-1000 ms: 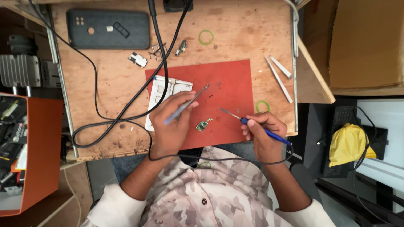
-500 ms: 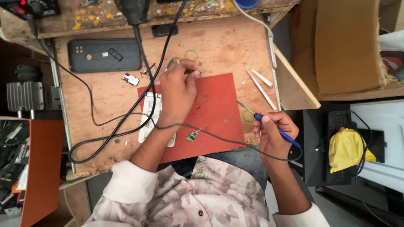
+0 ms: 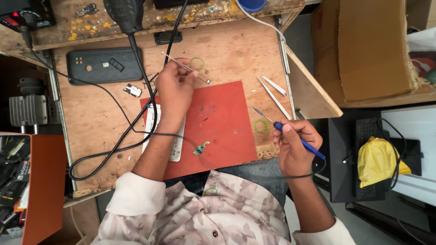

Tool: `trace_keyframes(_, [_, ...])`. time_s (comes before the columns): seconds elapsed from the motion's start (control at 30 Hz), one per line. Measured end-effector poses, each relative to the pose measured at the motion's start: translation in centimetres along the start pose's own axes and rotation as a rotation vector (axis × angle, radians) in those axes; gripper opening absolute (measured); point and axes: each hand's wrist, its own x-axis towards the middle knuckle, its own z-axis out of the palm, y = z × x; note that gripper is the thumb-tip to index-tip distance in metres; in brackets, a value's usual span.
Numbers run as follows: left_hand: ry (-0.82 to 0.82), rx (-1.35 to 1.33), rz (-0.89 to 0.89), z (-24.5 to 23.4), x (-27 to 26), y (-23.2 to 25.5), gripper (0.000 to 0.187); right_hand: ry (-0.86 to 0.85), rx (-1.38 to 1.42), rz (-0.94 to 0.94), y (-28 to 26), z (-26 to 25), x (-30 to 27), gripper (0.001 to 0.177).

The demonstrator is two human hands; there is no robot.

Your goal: The person uses tweezers and a soldering iron to manipulate and solder small components on a circuit board. They repeatedly pick up and place tiny parts, apply solder, and inspect the board throughout the clip.

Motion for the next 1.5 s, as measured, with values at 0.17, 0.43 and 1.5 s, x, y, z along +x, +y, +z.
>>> trace_keyframes(0.17, [-0.012,-0.212,-0.187,-0.6,0.5,-0.9,0.024,-0.008,0.015,0.004,-0.1,-0.3,0.1,0.006])
trace_keyframes(0.43, [0.009,-0.172,-0.262,-1.3,0.5,-0.6,0.014,-0.010,0.026,-0.006,-0.5,-0.2,0.1,0.005])
trace_keyframes(1.5, [0.119,0.322,0.293,12.2,10.7,8.4,0.088,0.151,-0.059,-0.148,0.1,-1.2,2.0,0.010])
